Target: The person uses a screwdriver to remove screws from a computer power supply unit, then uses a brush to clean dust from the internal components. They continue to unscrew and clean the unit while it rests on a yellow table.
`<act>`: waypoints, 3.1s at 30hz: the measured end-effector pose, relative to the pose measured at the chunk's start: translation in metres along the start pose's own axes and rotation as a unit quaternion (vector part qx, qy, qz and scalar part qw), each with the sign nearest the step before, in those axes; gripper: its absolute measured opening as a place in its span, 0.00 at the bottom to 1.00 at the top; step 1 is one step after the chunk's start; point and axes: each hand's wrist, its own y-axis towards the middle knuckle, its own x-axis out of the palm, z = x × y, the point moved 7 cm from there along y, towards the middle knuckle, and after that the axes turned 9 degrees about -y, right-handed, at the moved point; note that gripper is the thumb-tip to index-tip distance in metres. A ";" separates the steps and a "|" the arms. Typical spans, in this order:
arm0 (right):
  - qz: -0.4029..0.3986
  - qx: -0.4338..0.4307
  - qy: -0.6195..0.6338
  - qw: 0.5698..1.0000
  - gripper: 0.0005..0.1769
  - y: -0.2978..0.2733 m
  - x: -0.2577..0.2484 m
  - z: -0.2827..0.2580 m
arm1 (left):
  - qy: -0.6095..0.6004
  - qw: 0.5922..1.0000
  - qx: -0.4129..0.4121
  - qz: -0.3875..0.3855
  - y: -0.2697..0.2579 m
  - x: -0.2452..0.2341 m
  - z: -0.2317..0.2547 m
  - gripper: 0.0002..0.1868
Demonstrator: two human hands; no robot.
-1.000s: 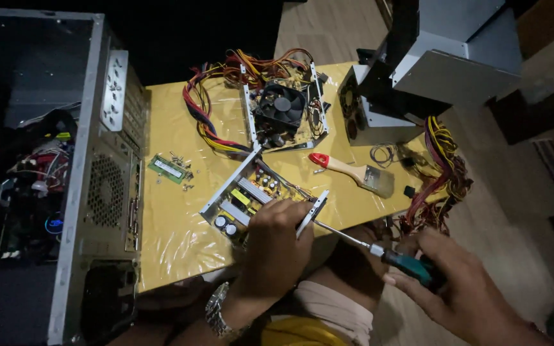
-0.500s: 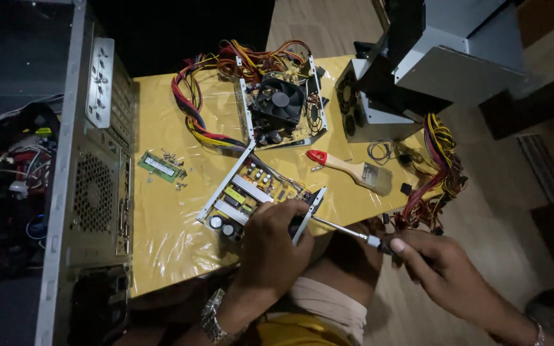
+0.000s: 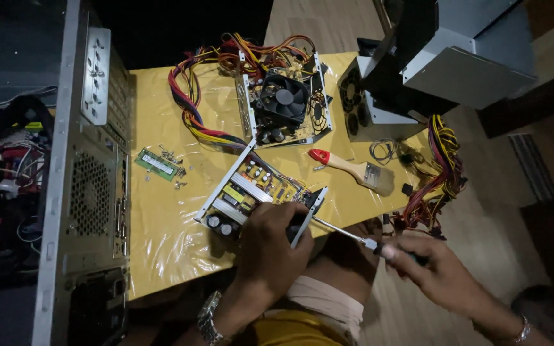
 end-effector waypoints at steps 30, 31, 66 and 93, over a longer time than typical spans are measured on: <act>0.008 0.063 -0.006 0.998 0.17 0.007 0.005 0.012 | -0.023 1.000 0.006 -0.018 -0.020 0.002 0.000 0.29; 0.064 0.003 -0.066 0.996 0.16 0.007 0.000 0.009 | -0.039 0.999 0.034 -0.006 -0.022 -0.001 0.004 0.32; 0.060 -0.212 -0.660 0.718 0.25 0.038 -0.055 -0.232 | -0.217 0.962 -0.164 0.029 0.030 -0.073 0.010 0.28; 0.066 -0.345 -0.771 0.531 0.36 0.023 -0.063 -0.204 | -0.228 0.969 -0.058 0.079 0.033 -0.086 0.013 0.26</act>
